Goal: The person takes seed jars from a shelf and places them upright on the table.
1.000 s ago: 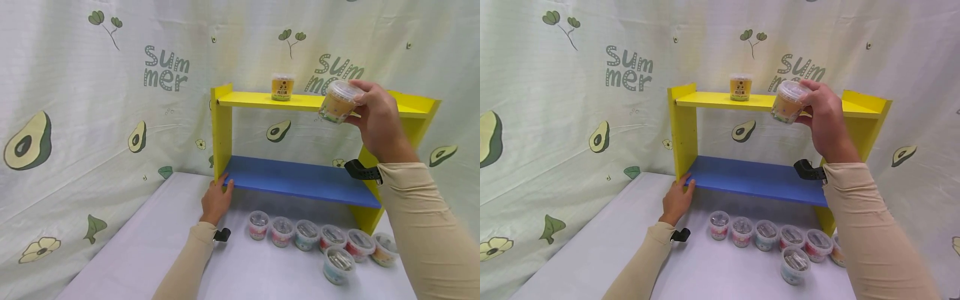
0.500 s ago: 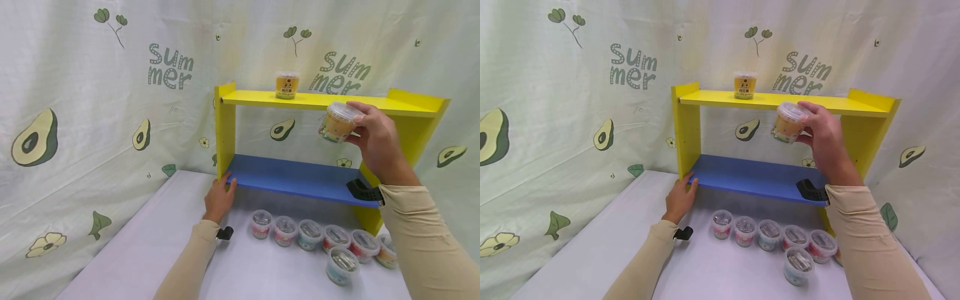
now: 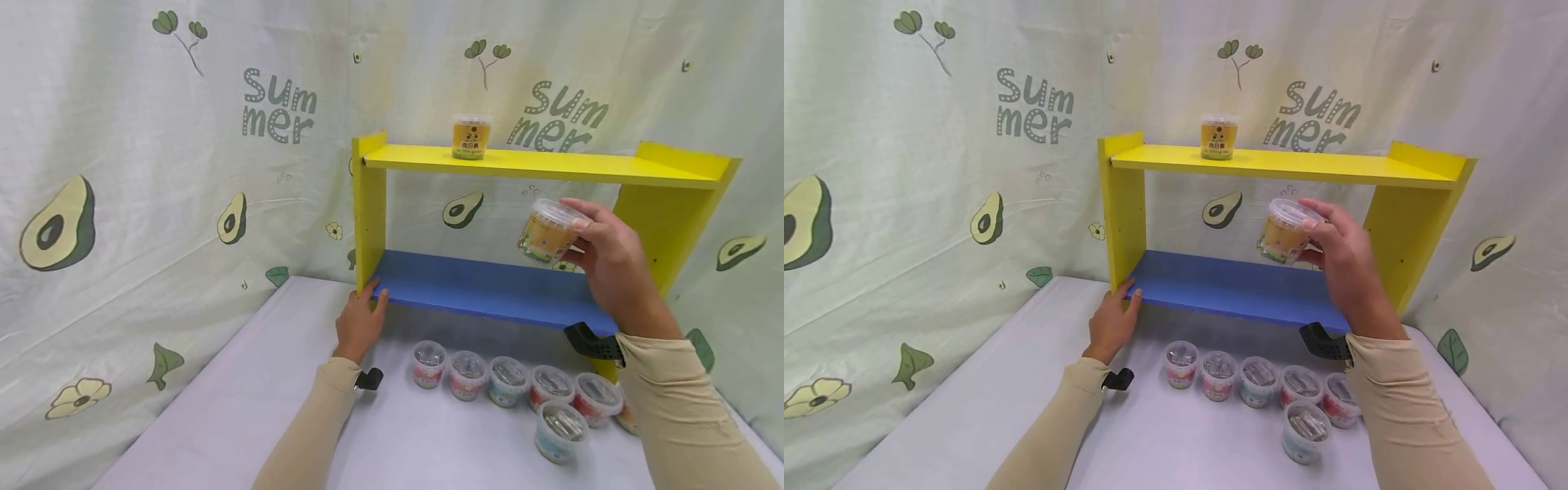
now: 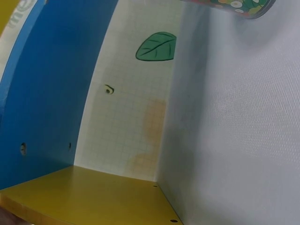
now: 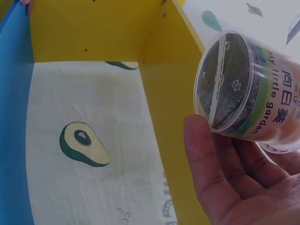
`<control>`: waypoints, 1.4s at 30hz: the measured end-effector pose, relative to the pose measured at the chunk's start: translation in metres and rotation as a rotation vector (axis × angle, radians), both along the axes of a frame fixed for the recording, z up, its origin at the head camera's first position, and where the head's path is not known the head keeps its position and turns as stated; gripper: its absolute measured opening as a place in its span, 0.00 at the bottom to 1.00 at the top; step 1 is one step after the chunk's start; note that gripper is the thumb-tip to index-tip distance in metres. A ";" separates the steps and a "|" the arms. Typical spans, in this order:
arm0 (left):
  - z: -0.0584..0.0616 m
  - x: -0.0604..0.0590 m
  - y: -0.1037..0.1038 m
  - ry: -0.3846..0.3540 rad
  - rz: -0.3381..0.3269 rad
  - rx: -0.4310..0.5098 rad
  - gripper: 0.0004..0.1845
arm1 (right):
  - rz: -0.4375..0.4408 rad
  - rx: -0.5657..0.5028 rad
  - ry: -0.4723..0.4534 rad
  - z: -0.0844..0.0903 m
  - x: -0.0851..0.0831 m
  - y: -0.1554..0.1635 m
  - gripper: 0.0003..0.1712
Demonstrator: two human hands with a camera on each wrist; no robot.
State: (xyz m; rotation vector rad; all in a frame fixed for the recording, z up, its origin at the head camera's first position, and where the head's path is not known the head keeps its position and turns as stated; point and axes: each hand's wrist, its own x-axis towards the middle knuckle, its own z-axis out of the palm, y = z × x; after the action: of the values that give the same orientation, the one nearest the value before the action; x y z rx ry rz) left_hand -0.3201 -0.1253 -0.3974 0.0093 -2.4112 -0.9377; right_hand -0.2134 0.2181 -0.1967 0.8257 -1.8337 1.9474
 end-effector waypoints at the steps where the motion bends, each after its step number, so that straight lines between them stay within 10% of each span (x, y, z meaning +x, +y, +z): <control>1: 0.000 0.000 0.000 0.002 0.001 -0.001 0.32 | 0.003 -0.001 -0.002 -0.003 0.000 0.000 0.22; 28: 0.002 0.002 -0.001 -0.008 0.000 0.007 0.32 | -0.129 0.267 -0.207 -0.117 0.027 0.002 0.23; 42: 0.001 0.003 -0.001 0.015 -0.006 0.005 0.31 | -0.076 0.384 -0.407 -0.146 0.032 -0.017 0.28</control>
State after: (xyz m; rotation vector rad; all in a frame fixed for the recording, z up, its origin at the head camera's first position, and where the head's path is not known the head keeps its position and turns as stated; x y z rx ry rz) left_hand -0.3169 -0.1267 -0.3967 -0.0025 -2.3963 -0.9430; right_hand -0.1812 0.2014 -0.3428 0.4684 -2.4905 1.8414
